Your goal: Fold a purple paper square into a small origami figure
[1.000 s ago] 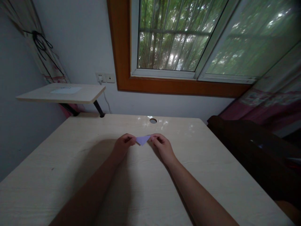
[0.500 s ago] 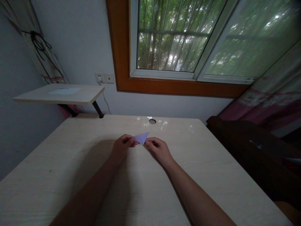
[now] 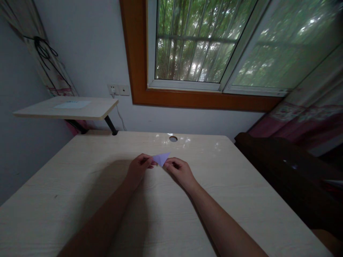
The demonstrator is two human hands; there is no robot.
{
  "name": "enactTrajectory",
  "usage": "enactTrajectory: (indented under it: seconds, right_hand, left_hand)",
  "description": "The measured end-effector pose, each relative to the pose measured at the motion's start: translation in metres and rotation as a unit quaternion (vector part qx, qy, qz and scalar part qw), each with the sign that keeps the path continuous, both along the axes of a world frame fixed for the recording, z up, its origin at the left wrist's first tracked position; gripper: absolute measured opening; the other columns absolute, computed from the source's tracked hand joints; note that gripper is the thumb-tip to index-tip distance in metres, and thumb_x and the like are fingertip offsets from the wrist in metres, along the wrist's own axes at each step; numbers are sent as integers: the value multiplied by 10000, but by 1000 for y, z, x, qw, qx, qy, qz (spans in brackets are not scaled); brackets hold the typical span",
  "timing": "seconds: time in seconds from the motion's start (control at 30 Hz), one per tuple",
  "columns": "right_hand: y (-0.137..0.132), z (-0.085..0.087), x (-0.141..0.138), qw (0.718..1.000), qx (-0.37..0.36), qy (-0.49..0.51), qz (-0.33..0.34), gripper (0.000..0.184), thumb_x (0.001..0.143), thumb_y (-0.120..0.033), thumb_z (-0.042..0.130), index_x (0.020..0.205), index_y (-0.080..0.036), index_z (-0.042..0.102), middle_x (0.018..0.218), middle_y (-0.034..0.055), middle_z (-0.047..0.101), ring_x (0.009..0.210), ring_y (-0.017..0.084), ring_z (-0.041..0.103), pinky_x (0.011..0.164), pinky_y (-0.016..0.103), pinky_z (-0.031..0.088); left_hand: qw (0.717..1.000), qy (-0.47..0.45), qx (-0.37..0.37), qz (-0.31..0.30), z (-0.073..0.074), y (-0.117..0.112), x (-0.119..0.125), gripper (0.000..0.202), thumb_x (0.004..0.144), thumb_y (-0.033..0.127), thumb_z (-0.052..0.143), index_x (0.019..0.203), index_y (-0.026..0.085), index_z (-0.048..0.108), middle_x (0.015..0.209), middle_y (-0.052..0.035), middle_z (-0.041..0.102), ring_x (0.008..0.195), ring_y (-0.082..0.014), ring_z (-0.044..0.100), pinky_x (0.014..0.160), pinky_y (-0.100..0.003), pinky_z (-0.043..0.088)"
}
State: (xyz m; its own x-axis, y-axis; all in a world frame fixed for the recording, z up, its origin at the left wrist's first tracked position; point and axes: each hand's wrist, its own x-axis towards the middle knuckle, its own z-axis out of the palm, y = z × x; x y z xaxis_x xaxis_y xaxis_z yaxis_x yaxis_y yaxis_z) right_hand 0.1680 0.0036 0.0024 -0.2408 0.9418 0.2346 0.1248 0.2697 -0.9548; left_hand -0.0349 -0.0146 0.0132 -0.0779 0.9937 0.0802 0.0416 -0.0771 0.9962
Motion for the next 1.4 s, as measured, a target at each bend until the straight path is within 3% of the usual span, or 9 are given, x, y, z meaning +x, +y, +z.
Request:
enactTrajectory:
  seconds: [0.33,0.53,0.63,0.8,1.03,1.13,1.3,1.4]
  right_hand:
    - [6,-5,1,999,13,-13,-43,167,784,-352,679,835,-199,720,787,29,702,701,176,605,650,279,453]
    - [7,-7,-1,994,-47,73,-66,163,781,-331,677,806,-215,567,591,-41,594,508,140,570,514,240,412]
    - [5,-4,-1,993,-52,95,-41,176,827,-363,640,817,-220,539,626,-31,617,568,153,607,549,242,439]
    - [2,4,3,999,-24,44,6,314,942,-445,500,855,-186,655,745,25,674,681,162,597,638,259,457]
    - [6,2,5,998,59,27,22,224,898,-397,614,832,-197,691,882,36,660,840,184,598,777,282,444]
    - [6,2,7,995,72,43,61,217,923,-386,585,859,-199,675,937,46,654,909,191,602,849,303,439]
    - [5,3,9,989,61,47,126,244,934,-412,563,872,-194,655,983,60,643,981,211,596,903,330,432]
    - [6,1,10,988,50,46,141,272,935,-444,549,866,-196,636,961,57,633,952,208,590,893,334,434]
  left_hand:
    - [998,57,31,-21,-7,2,-1,213,822,387,648,812,177,680,752,-27,710,681,-144,632,655,-257,506]
    - [991,123,37,-39,-4,-3,3,206,811,379,647,785,180,691,707,-13,688,658,-141,605,618,-235,452]
    - [986,161,40,-30,-3,-4,4,215,812,384,639,775,178,686,684,-6,674,648,-142,600,606,-231,436]
    - [974,219,52,11,-3,-3,4,213,822,366,613,755,172,671,656,5,646,618,-134,573,590,-230,416]
    - [959,263,104,-10,-1,-5,7,154,840,315,610,794,181,669,749,-13,664,679,-138,596,643,-243,451]
    - [964,233,125,-39,-2,-5,7,188,892,333,562,859,185,674,868,-40,678,788,-152,626,712,-258,482]
    - [991,101,79,-43,-17,1,5,314,906,391,567,1154,201,589,1083,-79,692,927,-182,660,754,-290,517]
    - [992,41,75,-91,-24,5,3,394,898,388,592,1233,193,525,1055,-81,697,921,-179,657,776,-305,511]
